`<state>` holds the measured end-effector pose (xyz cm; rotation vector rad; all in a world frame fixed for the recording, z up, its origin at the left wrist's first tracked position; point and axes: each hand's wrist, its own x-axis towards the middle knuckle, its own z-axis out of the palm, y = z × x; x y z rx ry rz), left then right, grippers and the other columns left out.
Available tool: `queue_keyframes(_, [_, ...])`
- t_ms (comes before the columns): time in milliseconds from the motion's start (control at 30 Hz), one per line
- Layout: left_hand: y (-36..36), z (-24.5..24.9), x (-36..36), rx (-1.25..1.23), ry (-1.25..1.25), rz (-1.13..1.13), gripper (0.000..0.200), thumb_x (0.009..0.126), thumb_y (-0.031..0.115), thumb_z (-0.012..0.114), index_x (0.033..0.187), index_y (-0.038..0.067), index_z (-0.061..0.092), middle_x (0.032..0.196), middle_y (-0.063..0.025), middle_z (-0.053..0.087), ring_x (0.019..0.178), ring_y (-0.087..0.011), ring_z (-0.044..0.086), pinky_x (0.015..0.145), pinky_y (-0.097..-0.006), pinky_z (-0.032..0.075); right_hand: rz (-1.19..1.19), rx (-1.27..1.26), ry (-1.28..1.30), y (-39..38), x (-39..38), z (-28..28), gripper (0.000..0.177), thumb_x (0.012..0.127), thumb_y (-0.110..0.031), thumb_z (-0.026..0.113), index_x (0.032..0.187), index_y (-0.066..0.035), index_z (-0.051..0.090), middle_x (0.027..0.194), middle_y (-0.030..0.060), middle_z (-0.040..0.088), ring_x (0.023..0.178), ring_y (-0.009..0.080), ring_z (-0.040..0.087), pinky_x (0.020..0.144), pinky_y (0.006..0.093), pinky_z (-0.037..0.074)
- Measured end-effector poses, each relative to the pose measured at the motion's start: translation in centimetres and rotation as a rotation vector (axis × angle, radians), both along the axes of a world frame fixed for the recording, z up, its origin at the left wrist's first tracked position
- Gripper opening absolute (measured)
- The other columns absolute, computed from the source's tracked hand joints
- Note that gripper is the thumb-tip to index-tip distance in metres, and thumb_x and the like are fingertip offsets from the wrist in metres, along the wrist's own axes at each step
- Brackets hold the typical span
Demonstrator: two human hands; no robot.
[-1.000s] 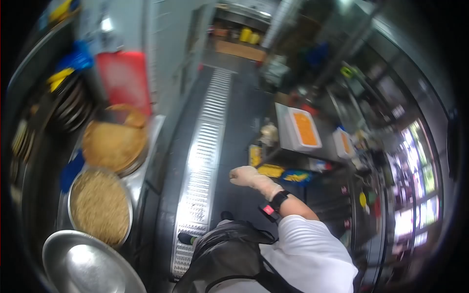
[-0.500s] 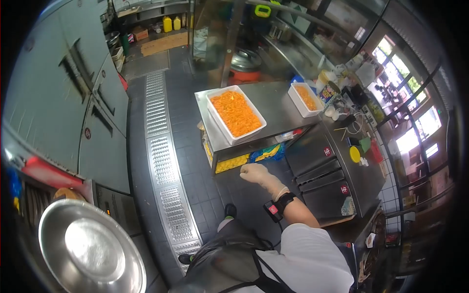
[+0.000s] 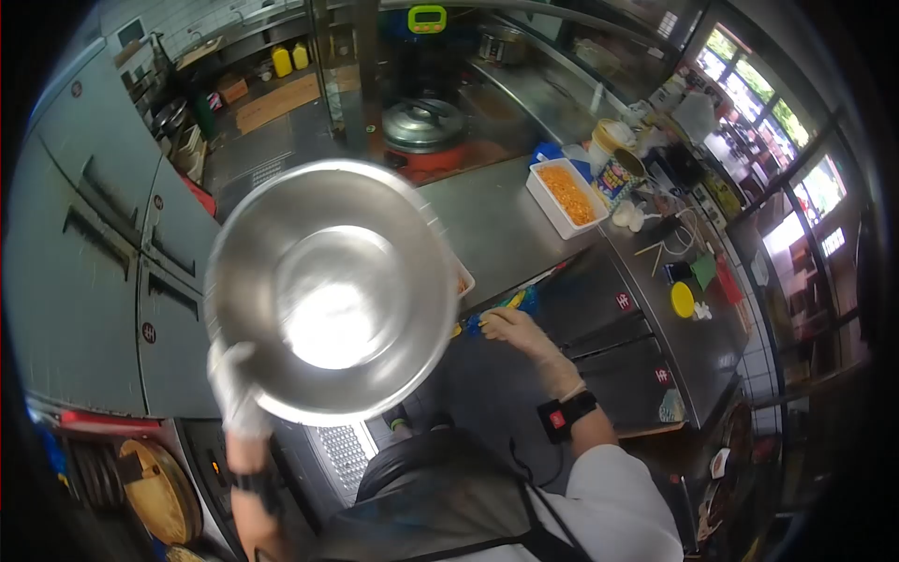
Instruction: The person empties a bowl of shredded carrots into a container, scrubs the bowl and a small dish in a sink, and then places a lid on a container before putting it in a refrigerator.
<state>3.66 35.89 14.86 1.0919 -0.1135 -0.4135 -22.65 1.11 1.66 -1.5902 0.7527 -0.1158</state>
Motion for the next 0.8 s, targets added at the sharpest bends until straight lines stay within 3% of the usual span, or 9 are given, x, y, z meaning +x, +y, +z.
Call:
queue_keyframes(67, [-7.2, -3.1, 3.3, 0.048, 0.069, -0.064, 0.037, 0.07, -0.004, 0.052, 0.106, -0.001, 0.058, 0.095, -0.0084, 0.059, 0.086, -0.0209, 0.057, 0.081, -0.0319, 0.047, -0.066, -0.089, 0.073, -0.1, -3.0, 1.0, 0.038, 0.089, -0.029, 0.057, 0.112, 0.001, 0.062, 0.093, 0.0099, 0.066, 0.08, 0.0151, 0.062, 0.076, 0.0282, 0.049])
queue_keyframes(233, [-26.9, -9.4, 4.6, -0.093, -0.004, -0.245, 0.018, 0.063, -0.007, 0.053, 0.077, 0.003, 0.057, 0.079, -0.0074, 0.058, 0.072, -0.02, 0.054, 0.064, -0.0312, 0.046, -0.373, -0.244, 0.113, 1.7, -13.0, 2.3, 0.031, 0.089, -0.019, 0.056, 0.109, 0.003, 0.062, 0.089, 0.0085, 0.066, 0.08, 0.0151, 0.062, 0.074, 0.0263, 0.049])
queue_keyframes(367, [-37.4, -13.5, 1.5, 0.16, -0.031, -0.151, 0.008, 0.064, 0.002, 0.056, 0.072, 0.004, 0.058, 0.066, -0.0043, 0.056, 0.06, -0.0136, 0.047, 0.052, -0.0344, 0.038, -0.701, -0.091, 0.192, 4.0, -19.3, 1.1, 0.025, 0.089, -0.017, 0.057, 0.105, 0.001, 0.064, 0.087, 0.0064, 0.067, 0.079, 0.0106, 0.062, 0.069, 0.0222, 0.046])
queue_keyframes(433, [-38.4, -13.7, -0.2, 0.26, -0.101, -0.186, 0.007, 0.069, 0.006, 0.057, 0.074, 0.004, 0.06, 0.065, -0.0089, 0.058, 0.059, -0.0195, 0.051, 0.052, -0.0365, 0.041, -0.782, -0.041, 0.215, 4.9, -21.3, 0.1, 0.025, 0.088, -0.017, 0.057, 0.105, 0.001, 0.064, 0.087, 0.0066, 0.067, 0.079, 0.011, 0.062, 0.07, 0.0224, 0.046])
queue_keyframes(500, [-40.4, -17.5, 1.0, 0.942, -1.435, -0.181, 0.01, 0.07, 0.01, 0.061, 0.079, 0.005, 0.063, 0.069, -0.016, 0.061, 0.062, -0.0283, 0.056, 0.055, -0.0416, 0.045, -0.918, 0.029, 0.23, 5.0, -21.7, -0.1, 0.026, 0.087, -0.017, 0.058, 0.105, 0.001, 0.065, 0.087, 0.0068, 0.067, 0.079, 0.0114, 0.062, 0.071, 0.0226, 0.047])
queue_keyframes(567, [-40.7, -16.2, 0.4, 0.764, -1.452, -0.349, 0.017, 0.067, 0.01, 0.066, 0.084, 0.007, 0.065, 0.073, -0.02, 0.061, 0.07, -0.0356, 0.058, 0.061, -0.0456, 0.048, -0.875, -0.024, 0.317, 5.1, -21.6, 1.6, 0.027, 0.086, -0.017, 0.058, 0.104, 0.002, 0.065, 0.086, 0.0076, 0.067, 0.08, 0.0126, 0.063, 0.074, 0.0237, 0.047])
queue_keyframes(633, [-42.3, -20.7, 1.1, 0.568, -1.478, -0.138, 0.023, 0.064, 0.006, 0.065, 0.086, 0.008, 0.064, 0.069, -0.0174, 0.058, 0.063, -0.0363, 0.055, 0.06, -0.0451, 0.047, -0.857, -0.078, 0.388, 4.1, -22.1, 0.7, 0.03, 0.083, -0.019, 0.059, 0.105, 0.001, 0.065, 0.088, 0.0073, 0.068, 0.082, 0.0138, 0.063, 0.079, 0.0266, 0.048])
queue_keyframes(700, [-42.1, -21.1, 0.4, 0.438, -1.408, -0.139, 0.017, 0.067, 0.001, 0.063, 0.083, 0.006, 0.061, 0.063, -0.0118, 0.052, 0.055, -0.0328, 0.051, 0.052, -0.0419, 0.045, -0.876, -0.071, 0.419, 3.0, -21.4, 0.9, 0.031, 0.082, -0.02, 0.06, 0.106, 0.0, 0.065, 0.089, 0.0073, 0.068, 0.083, 0.014, 0.064, 0.08, 0.0277, 0.048])
queue_keyframes(800, [-42.4, -21.6, 2.2, 0.288, -0.178, -0.56, 0.009, 0.081, 0.005, 0.058, 0.075, 0.009, 0.053, 0.06, -0.0028, 0.046, 0.05, -0.0207, 0.046, 0.046, -0.036, 0.041, -0.785, -0.105, 0.508, -0.6, -20.1, 0.7, 0.034, 0.083, -0.032, 0.06, 0.112, -0.014, 0.066, 0.105, 0.0076, 0.068, 0.098, 0.0231, 0.064, 0.09, 0.0333, 0.047])
